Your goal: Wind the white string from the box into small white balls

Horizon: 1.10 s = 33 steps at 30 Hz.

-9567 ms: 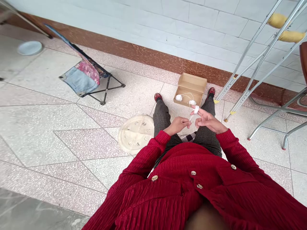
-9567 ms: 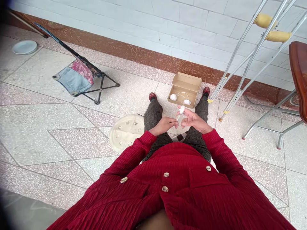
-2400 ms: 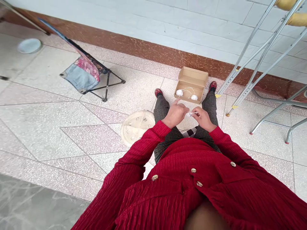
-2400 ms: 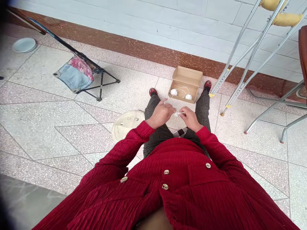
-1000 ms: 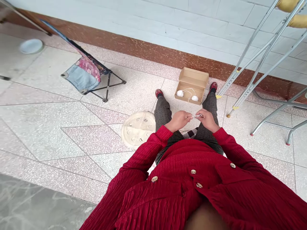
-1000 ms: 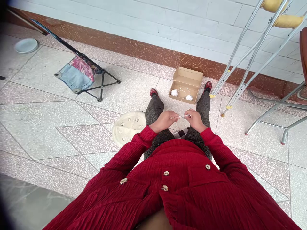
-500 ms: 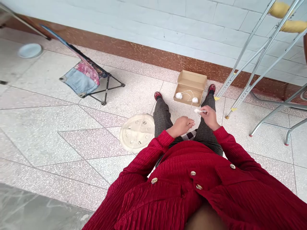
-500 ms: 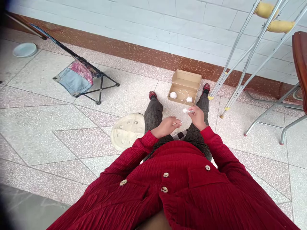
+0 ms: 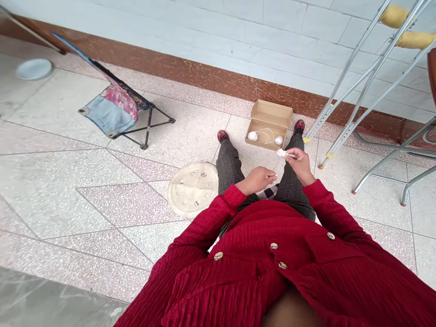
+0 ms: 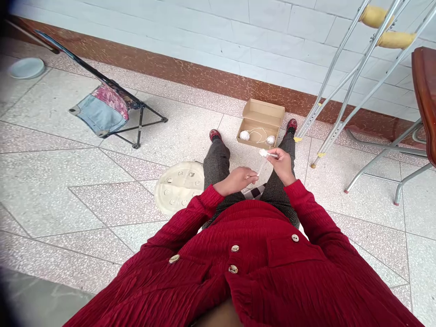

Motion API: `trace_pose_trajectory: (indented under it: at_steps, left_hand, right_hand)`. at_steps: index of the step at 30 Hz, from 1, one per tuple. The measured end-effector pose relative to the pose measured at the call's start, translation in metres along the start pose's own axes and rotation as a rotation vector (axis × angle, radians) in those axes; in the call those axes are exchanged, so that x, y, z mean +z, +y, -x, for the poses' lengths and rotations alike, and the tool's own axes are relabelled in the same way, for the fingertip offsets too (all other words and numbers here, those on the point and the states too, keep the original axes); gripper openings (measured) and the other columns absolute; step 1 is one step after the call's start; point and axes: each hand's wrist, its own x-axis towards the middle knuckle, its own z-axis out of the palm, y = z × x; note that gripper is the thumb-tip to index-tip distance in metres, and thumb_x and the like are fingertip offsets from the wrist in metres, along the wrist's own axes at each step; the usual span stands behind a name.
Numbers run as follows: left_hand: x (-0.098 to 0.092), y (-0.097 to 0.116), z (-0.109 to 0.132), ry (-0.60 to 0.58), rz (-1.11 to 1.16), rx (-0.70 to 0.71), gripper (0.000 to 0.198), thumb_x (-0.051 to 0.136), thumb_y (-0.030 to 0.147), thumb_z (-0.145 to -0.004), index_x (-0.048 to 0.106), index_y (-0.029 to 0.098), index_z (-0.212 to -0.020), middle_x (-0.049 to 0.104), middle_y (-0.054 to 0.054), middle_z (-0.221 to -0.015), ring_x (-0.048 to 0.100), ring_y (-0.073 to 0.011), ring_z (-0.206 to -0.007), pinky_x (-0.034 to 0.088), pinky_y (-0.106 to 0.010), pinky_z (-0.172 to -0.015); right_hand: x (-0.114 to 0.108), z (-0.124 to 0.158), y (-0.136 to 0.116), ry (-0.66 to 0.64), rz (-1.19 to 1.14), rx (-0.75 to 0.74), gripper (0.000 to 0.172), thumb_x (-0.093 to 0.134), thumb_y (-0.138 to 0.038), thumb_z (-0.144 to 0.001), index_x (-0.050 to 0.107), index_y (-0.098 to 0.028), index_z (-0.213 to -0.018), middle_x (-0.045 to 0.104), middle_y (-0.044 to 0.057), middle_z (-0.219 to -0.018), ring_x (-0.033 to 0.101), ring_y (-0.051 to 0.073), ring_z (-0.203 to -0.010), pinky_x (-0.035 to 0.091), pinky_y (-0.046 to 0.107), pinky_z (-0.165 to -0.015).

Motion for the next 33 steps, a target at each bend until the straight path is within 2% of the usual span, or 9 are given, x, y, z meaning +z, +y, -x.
trace_pose_trajectory:
  at_steps: [4,6,9,15,19,22,25,29,33]
  left_hand:
    - [-0.023,0.004,-0.003,0.158,-0.080,0.041,0.031,0.053,0.026,-0.092,0.065,0.018,-0.064,0.064,-0.001,-0.064,0.057,-0.0150,-0.068,0.043,-0.029,-0.083]
    - [-0.038,-0.001,-0.008,0.234,-0.095,0.026,0.031,0.053,0.027,-0.092,0.065,0.018,-0.064,0.064,-0.001,-0.066,0.058,-0.0159,-0.071,0.042,-0.031,-0.086]
    - [-0.047,-0.013,-0.016,0.277,0.018,-0.063,0.032,0.053,0.028,-0.091,0.066,0.016,-0.065,0.063,-0.001,-0.064,0.057,-0.0146,-0.067,0.042,-0.027,-0.075]
    - [-0.012,-0.020,-0.020,0.193,0.395,-0.165,0.035,0.052,0.029,-0.091,0.067,0.013,-0.064,0.066,-0.001,-0.063,0.055,-0.0108,-0.060,0.040,-0.023,-0.066]
    - [0.003,-0.015,-0.010,0.099,0.484,-0.137,0.034,0.052,0.034,-0.092,0.069,0.013,-0.070,0.068,-0.002,-0.063,0.057,-0.0116,-0.061,0.042,-0.023,-0.069]
    - [0.000,-0.013,-0.001,0.065,0.275,-0.160,0.038,0.050,0.033,-0.093,0.065,0.015,-0.063,0.065,-0.002,-0.060,0.052,-0.0112,-0.056,0.038,-0.024,-0.064]
    - [-0.009,-0.010,0.003,0.057,-0.046,-0.112,0.035,0.052,0.028,-0.092,0.064,0.017,-0.061,0.062,-0.002,-0.058,0.052,-0.0134,-0.058,0.039,-0.027,-0.067]
    - [-0.025,-0.003,-0.004,0.150,-0.319,0.074,0.029,0.049,0.020,-0.093,0.070,0.018,-0.074,0.065,-0.004,-0.067,0.058,-0.0174,-0.070,0.041,-0.036,-0.094]
    - [-0.039,-0.008,-0.017,0.235,-0.311,0.126,0.026,0.048,0.018,-0.091,0.072,0.017,-0.081,0.068,-0.005,-0.077,0.060,-0.0184,-0.081,0.036,-0.040,-0.104]
  right_hand:
    - [0.009,0.009,0.023,-0.078,0.266,-0.117,0.024,0.078,-0.040,-0.070,0.067,-0.019,-0.074,0.063,0.002,-0.077,0.056,0.015,-0.071,0.046,0.029,-0.066]
    - [0.018,0.023,0.024,-0.180,0.224,-0.088,0.025,0.078,-0.041,-0.070,0.068,-0.019,-0.075,0.064,0.001,-0.077,0.056,0.015,-0.069,0.045,0.028,-0.065]
    - [0.027,0.036,0.010,-0.237,0.034,-0.035,0.029,0.081,-0.041,-0.068,0.067,-0.019,-0.080,0.064,-0.001,-0.077,0.056,0.012,-0.067,0.044,0.026,-0.063]
    - [0.030,0.033,-0.016,-0.156,-0.242,0.095,0.030,0.085,-0.039,-0.065,0.066,-0.019,-0.079,0.053,-0.005,-0.063,0.032,0.004,-0.047,0.023,0.021,-0.043]
    - [0.034,0.024,-0.001,-0.024,-0.269,0.101,0.035,0.086,-0.041,-0.060,0.065,-0.019,-0.079,0.057,-0.004,-0.070,0.034,0.004,-0.045,0.023,0.022,-0.042]
    - [0.033,0.015,0.019,0.077,-0.134,0.036,0.034,0.081,-0.043,-0.064,0.064,-0.019,-0.081,0.059,-0.003,-0.071,0.040,0.007,-0.049,0.031,0.023,-0.045]
    - [0.028,0.007,0.030,0.130,0.117,-0.135,0.026,0.074,-0.041,-0.074,0.065,-0.019,-0.082,0.063,0.001,-0.079,0.054,0.013,-0.066,0.044,0.027,-0.061]
    - [0.023,0.009,0.028,0.032,0.379,-0.271,0.015,0.066,-0.034,-0.082,0.065,-0.019,-0.081,0.062,0.004,-0.086,0.058,0.017,-0.077,0.047,0.029,-0.068]
    - [0.026,0.021,0.021,-0.111,0.265,-0.194,0.020,0.072,-0.038,-0.078,0.064,-0.020,-0.080,0.061,0.002,-0.082,0.055,0.015,-0.072,0.046,0.028,-0.064]
